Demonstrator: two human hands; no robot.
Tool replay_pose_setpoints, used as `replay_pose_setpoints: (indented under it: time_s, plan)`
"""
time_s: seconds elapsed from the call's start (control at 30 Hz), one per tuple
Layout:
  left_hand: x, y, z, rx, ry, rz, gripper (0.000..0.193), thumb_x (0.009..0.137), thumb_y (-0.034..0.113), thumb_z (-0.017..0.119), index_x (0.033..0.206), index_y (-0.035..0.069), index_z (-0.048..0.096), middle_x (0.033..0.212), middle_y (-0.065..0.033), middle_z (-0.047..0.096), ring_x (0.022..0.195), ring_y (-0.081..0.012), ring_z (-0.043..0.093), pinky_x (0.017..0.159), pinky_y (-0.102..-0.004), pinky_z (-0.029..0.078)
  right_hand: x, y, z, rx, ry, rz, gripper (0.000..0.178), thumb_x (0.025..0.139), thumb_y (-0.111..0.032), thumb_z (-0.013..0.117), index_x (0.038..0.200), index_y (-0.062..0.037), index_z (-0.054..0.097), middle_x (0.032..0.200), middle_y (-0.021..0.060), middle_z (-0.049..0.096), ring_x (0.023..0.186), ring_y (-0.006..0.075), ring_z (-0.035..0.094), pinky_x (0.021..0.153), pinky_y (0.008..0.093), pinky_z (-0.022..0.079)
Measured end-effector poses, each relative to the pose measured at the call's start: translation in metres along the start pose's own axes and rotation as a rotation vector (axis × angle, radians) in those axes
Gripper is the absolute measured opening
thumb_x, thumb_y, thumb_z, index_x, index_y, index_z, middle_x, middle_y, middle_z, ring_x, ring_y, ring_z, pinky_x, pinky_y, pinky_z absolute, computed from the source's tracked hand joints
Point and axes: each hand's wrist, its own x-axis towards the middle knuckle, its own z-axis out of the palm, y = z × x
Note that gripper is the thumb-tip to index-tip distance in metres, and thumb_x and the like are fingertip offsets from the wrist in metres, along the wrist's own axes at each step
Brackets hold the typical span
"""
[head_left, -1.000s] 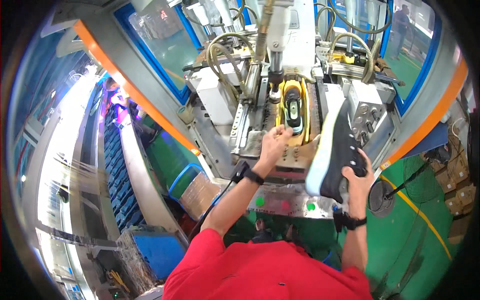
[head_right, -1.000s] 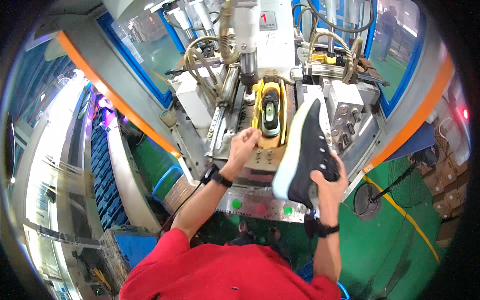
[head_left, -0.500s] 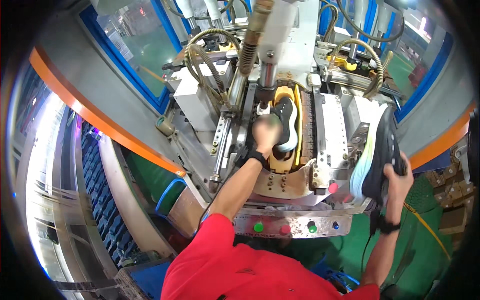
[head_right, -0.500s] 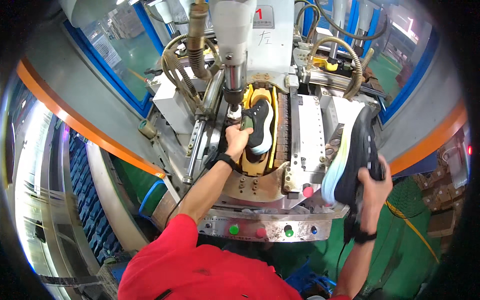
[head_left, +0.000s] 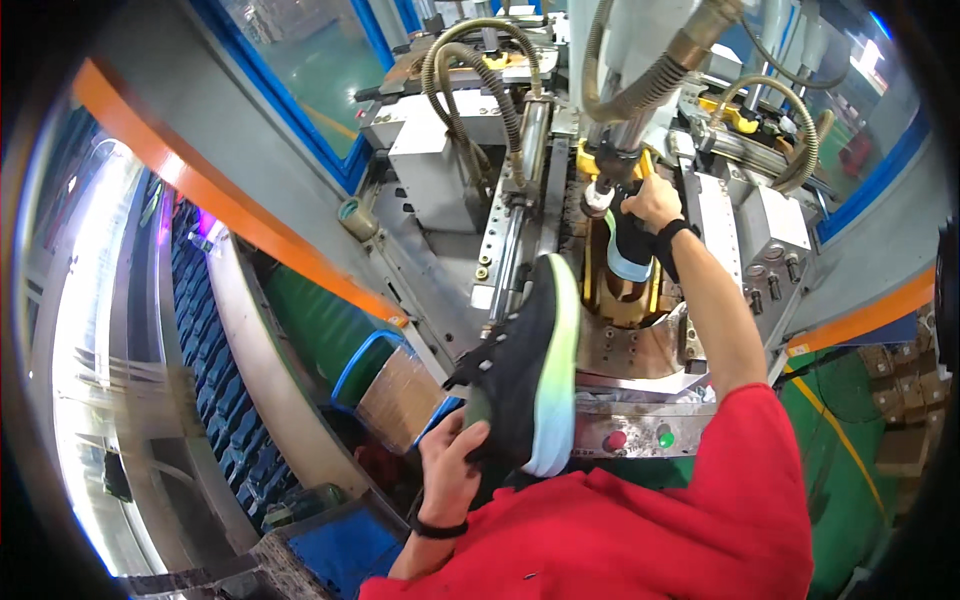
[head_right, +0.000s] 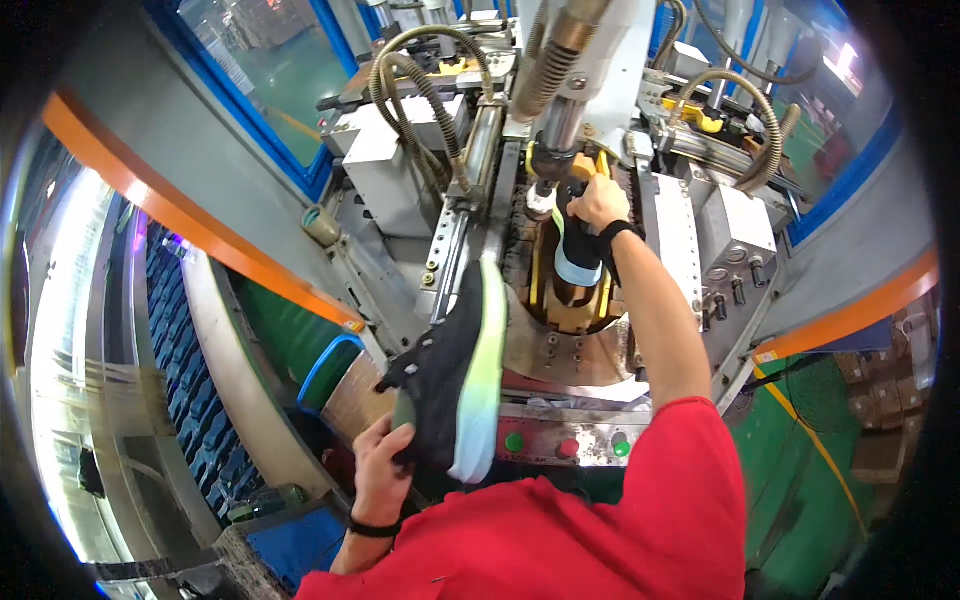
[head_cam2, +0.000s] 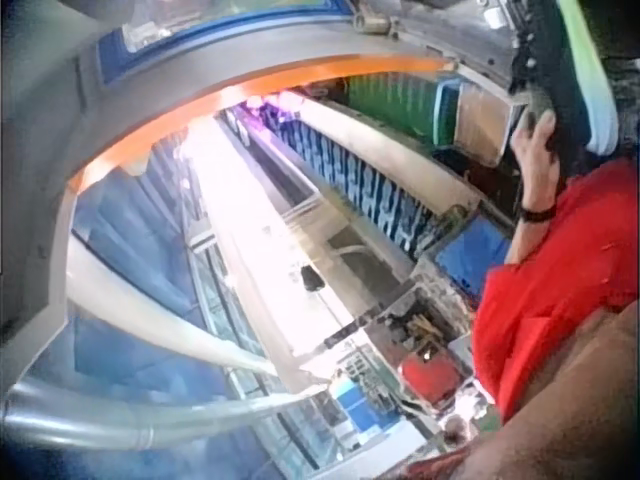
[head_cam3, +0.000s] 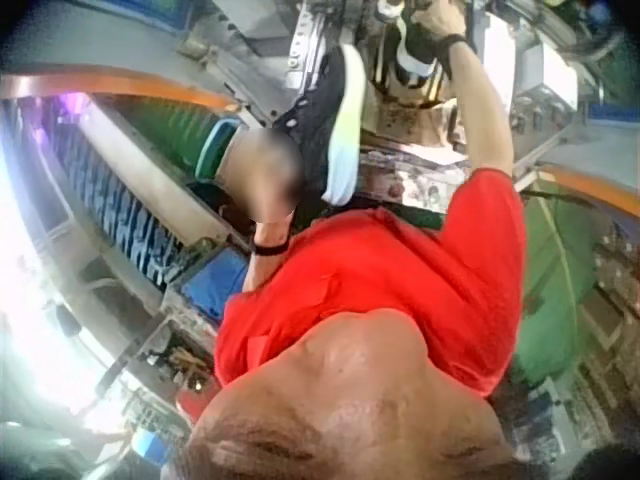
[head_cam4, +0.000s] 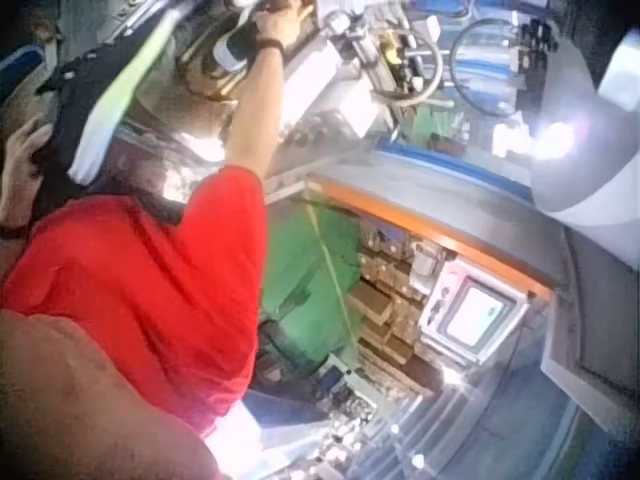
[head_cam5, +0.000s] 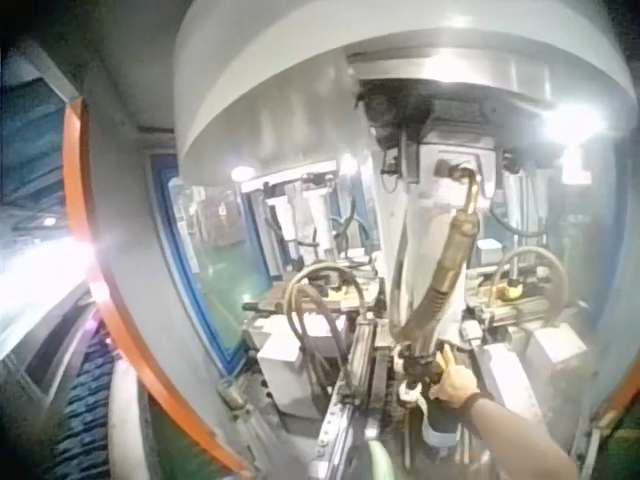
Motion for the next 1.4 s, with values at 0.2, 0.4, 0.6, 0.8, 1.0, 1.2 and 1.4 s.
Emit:
replay_pose_setpoints:
  time_s: [0.2, 0.4, 0.6, 0.8, 1.0, 1.2, 1.4]
  plan:
    - [-0.065, -0.001, -0.047, -0.033, 0.365, 0.368, 0.029, 0.084, 0.008, 0.066, 0.109, -0.007, 0.063, 0.100, -0.0108, 0.069, 0.087, -0.0174, 0.067, 0.082, -0.0299, 0.053, 0.006, 0.025, 0.094, -0.027, 0.289, -0.103, 0.050, 0.072, -0.028, 0.074, 0.105, 0.0024, 0.052, 0.090, 0.0253, 0.069, 0.087, 0.0390, 0.068, 0.078, 0.0453, 0.055]
    - [-0.122, -0.038, -0.059, 0.013, 0.701, 0.419, 0.025, 0.084, 0.011, 0.068, 0.104, -0.003, 0.064, 0.097, -0.0096, 0.069, 0.084, -0.0192, 0.068, 0.075, -0.0303, 0.055, -0.094, -0.011, 0.025, 0.088, 0.273, -0.380, 0.072, 0.078, -0.024, 0.073, 0.136, 0.0026, 0.040, 0.128, 0.0248, 0.054, 0.114, 0.0388, 0.056, 0.095, 0.0450, 0.048]
    - [-0.163, -0.102, -0.045, -0.273, 0.880, 0.254, 0.022, 0.087, 0.017, 0.069, 0.101, 0.000, 0.067, 0.093, -0.0064, 0.068, 0.080, -0.0155, 0.066, 0.069, -0.0285, 0.053, -0.318, 0.017, 0.078, 0.601, -0.109, -1.008, 0.024, 0.078, 0.004, 0.062, 0.102, 0.0009, 0.061, 0.102, 0.0174, 0.063, 0.093, 0.0340, 0.061, 0.082, 0.0403, 0.048]
    - [-0.216, -0.179, -0.056, -0.271, 1.002, 0.373, 0.018, 0.087, 0.013, 0.068, 0.100, 0.001, 0.070, 0.088, -0.0049, 0.070, 0.073, -0.0136, 0.066, 0.064, -0.0275, 0.053, -0.314, 0.076, 0.266, 0.246, -0.322, -1.139, 0.027, 0.081, -0.004, 0.059, 0.107, -0.0005, 0.056, 0.107, 0.0198, 0.056, 0.107, 0.0382, 0.051, 0.094, 0.0462, 0.041]
    - [-0.289, -0.218, -0.080, -0.723, 1.297, 0.306, 0.020, 0.083, 0.008, 0.070, 0.101, -0.002, 0.069, 0.089, -0.0091, 0.069, 0.073, -0.0198, 0.065, 0.059, -0.0344, 0.054, -0.300, 0.073, 0.286, 0.232, -0.370, -1.137, 0.029, 0.079, 0.000, 0.059, 0.109, -0.0009, 0.058, 0.103, 0.0189, 0.056, 0.101, 0.0369, 0.053, 0.091, 0.0449, 0.042]
    - [-0.369, -0.282, -0.172, -0.755, 1.738, 0.322, 0.021, 0.074, 0.011, 0.076, 0.089, -0.002, 0.071, 0.079, -0.0101, 0.067, 0.061, -0.0216, 0.063, 0.050, -0.0339, 0.048, -0.286, -0.038, 0.277, 0.484, -0.271, -1.252, 0.031, 0.088, -0.006, 0.059, 0.118, 0.0015, 0.059, 0.106, 0.0167, 0.064, 0.090, 0.0271, 0.061, 0.078, 0.0371, 0.047]
    - [-0.450, -0.338, -0.271, -0.849, 1.794, 0.438, 0.019, 0.074, 0.005, 0.075, 0.086, -0.009, 0.070, 0.078, -0.0136, 0.069, 0.062, -0.0219, 0.067, 0.058, -0.0318, 0.055, -0.469, -0.266, 0.168, 0.770, -0.427, -1.636, 0.022, 0.095, -0.008, 0.057, 0.115, 0.0010, 0.061, 0.106, 0.0114, 0.065, 0.089, 0.0203, 0.061, 0.080, 0.0304, 0.048]
